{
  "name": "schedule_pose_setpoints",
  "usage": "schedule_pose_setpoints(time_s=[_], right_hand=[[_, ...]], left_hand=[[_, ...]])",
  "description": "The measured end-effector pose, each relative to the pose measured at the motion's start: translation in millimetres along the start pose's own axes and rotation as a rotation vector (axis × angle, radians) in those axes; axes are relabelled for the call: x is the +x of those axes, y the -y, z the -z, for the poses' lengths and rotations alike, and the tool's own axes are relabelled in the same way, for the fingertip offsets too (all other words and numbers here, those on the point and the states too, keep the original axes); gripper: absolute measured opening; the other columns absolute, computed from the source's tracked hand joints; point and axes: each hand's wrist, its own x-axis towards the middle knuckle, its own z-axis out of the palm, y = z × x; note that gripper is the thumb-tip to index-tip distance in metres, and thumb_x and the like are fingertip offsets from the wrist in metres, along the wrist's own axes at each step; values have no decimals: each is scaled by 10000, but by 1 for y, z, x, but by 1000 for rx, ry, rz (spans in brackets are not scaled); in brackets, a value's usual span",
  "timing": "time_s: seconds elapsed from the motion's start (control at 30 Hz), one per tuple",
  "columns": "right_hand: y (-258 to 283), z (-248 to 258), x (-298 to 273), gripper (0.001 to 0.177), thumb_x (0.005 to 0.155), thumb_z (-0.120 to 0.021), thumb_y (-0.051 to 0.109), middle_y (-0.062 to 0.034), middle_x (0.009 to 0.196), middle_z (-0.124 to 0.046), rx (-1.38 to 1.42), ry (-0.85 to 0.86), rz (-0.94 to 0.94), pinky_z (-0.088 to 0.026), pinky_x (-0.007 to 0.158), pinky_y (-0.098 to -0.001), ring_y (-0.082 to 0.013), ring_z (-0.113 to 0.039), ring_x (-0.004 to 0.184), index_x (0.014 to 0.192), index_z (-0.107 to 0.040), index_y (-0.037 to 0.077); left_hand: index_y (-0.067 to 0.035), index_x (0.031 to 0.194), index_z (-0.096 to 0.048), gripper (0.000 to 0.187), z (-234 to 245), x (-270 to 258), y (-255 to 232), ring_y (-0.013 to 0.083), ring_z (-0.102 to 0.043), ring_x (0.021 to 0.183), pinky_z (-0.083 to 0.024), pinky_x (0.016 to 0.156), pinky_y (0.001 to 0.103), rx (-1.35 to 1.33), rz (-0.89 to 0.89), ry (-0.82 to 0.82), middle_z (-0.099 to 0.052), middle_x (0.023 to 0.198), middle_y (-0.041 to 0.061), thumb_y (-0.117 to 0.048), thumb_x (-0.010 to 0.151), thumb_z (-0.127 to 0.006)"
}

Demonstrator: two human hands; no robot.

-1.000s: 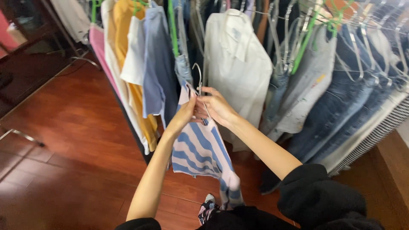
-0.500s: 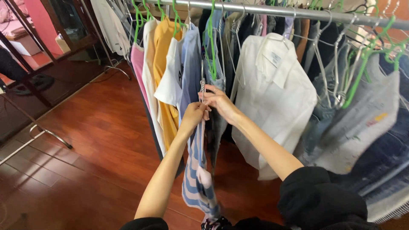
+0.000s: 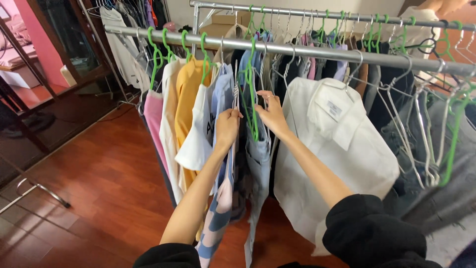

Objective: Unpacking garments from boxes and plastic bags, then placing them on hangers and hanging them on a garment rack.

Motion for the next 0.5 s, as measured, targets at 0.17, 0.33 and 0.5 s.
schedule_pose_setpoints(time_s=[0.17,0.33,0.5], right_hand=[[-6,-14,22,399,802,-551,122,-220,1132,-347,23,-69,10,-377,896,-443,-390,-444,1074,1180,-423,132],[-22,-26,35,308,868,-460,171,-165,997,-438,128,-38,-72,-480,672,-332,-212,-588,795,1169,-451,103],[-23,-34,38,254,893,-399,104,-62,640,-488,467,-6,-112,-293,353,-166,-79,-422,454,1133,-422,24]], left_hand=[[-67,679,-589,296,-8,34,-9,258,-534,583,-418,589,338,-50,-41,-14,-490,514,118,-203,852,-391],[-80,668,-578,283,-19,68,-22,174,-489,513,-406,563,282,-122,-65,0,-445,462,45,-197,851,-396],[-89,661,-584,283,-40,120,15,171,-507,473,-418,550,275,-177,-75,7,-448,419,51,-218,849,-416]])
